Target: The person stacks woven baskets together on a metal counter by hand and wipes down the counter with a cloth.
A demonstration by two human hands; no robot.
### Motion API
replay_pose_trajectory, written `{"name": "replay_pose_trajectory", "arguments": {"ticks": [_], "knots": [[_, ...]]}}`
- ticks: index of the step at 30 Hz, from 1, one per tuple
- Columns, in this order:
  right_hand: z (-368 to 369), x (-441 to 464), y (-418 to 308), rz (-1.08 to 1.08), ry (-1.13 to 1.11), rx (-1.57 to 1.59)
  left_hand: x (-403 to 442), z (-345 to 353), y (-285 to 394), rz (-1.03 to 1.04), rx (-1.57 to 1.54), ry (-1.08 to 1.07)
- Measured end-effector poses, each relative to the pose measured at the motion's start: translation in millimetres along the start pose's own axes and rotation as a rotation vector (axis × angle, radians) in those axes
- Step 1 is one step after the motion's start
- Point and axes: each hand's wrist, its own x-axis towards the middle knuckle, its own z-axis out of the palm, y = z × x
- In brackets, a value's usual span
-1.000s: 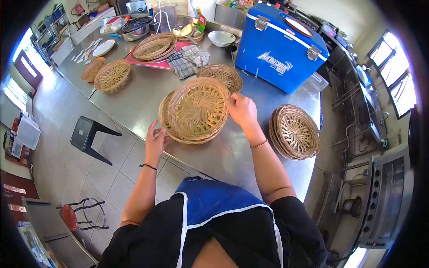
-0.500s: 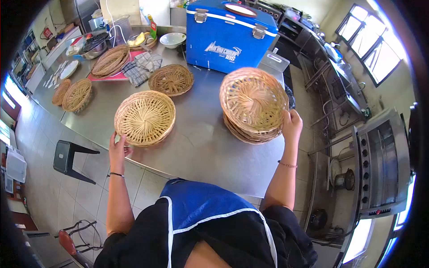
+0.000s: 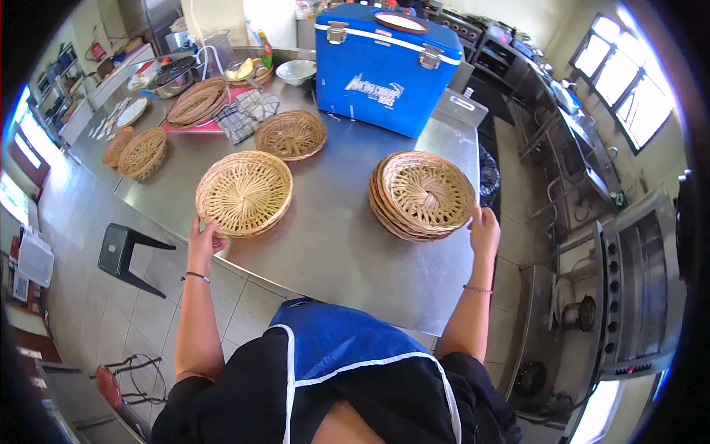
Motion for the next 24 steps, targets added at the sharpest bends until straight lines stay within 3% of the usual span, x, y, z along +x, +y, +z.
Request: {"name": "replay_pose_trajectory", "arguments": {"ticks": [2,5,8,10,14,18,20,24], "knots": [[-4,-6,-11,-0.082,0.165,-0.031,-3,0,4,0.005,-0.014,0.009],[-11,-26,-40,-0.258,0.237,0.104,-4,-2,0,0.016,-0.043,0.016],[10,-52,-57,-0.463,0.004,0.325,-20,-2,6,0.046,-0.05,0.006],[22,-78,-79,-0.55,-0.264,0.337,-33,-1,12,0.066,-0.041,-0.026],[50,-120,-95,-0.306,-0.755,0.497,-72,15,15,0.087,-0.052,-0.156],[68,-139,-90,-0.032,-0.985,0.626,-104,28,8,0.054,-0.053,-0.317],[68,-141,-91,0.12,-1.094,0.709,-117,33,10,0.029,-0.078,-0.357],[59,-135,-98,0.067,-1.039,0.666,-121,34,7,0.07,-0.05,-0.416]]}}
